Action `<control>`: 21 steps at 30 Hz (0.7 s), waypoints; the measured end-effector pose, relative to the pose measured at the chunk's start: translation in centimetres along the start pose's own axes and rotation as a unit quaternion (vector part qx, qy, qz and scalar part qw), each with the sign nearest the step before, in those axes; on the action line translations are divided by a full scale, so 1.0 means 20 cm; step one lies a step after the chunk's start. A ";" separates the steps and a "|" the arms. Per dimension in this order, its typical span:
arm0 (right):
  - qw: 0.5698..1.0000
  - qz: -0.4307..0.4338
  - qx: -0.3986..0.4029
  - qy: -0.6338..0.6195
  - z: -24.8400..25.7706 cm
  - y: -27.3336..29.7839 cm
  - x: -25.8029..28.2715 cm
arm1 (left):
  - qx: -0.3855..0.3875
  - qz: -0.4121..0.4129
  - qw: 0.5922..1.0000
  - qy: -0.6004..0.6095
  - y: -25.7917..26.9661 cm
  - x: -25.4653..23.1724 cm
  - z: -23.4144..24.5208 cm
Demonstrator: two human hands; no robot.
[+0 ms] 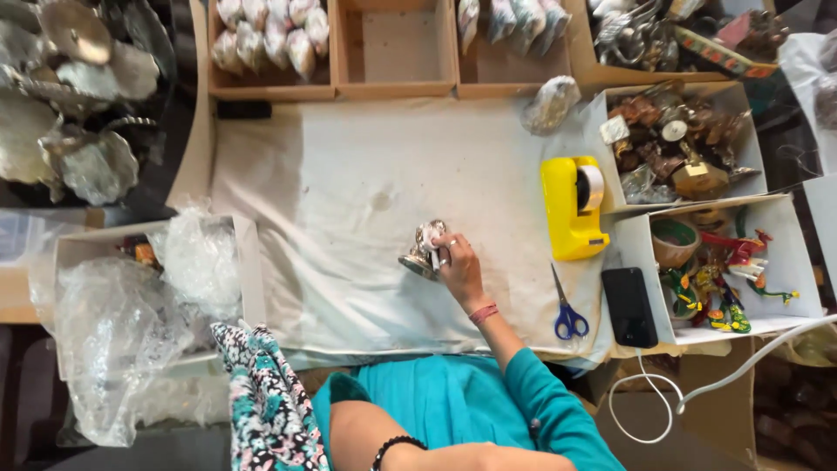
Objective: The person wipes a small metallic figurine with a white cloth, then wraps it in bubble wrap. They secure the wrapped item with a piece of tape from a yellow dispenser. The wrapped figurine is placed into a box containing other wrapped items.
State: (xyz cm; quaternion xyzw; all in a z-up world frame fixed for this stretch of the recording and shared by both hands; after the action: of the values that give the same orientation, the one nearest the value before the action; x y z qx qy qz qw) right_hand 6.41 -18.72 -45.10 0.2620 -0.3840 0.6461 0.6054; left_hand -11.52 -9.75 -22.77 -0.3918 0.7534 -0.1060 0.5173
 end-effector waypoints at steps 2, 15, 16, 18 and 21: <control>0.999 -0.028 -0.017 0.001 -0.02 -0.02 0.04 | -0.008 0.012 1.000 -0.001 0.05 -0.02 0.03; 0.997 -0.073 0.036 -0.014 0.04 -0.07 0.03 | 0.046 -0.014 0.886 -0.461 -0.38 -0.42 0.11; 0.997 -0.070 0.033 -0.012 0.03 -0.07 -0.01 | 0.048 -0.017 0.885 -0.463 -0.37 -0.33 0.21; 0.960 -0.235 0.091 -0.124 0.00 -0.08 -0.11 | -0.038 -0.084 0.744 -0.662 -0.36 -0.19 0.43; 0.924 -0.271 0.088 -0.255 -0.07 0.00 -0.34 | -0.270 0.093 0.619 -0.732 -0.02 0.27 0.95</control>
State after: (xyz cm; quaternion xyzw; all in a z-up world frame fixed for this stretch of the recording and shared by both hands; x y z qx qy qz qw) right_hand 7.39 -21.50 -51.45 0.5642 -0.3809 0.4002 0.6135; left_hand 4.25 -9.16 -34.71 -0.3896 0.1528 0.4732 0.7752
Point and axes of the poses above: each hand's wrist, its own y-axis away from the middle knuckle, its own z-axis out of the back of the hand, x = y × z, the point moved 2 cm from there along -y, towards the middle knuckle, and after that the axes turned 11 degrees about -z, right-handed, at the moved point
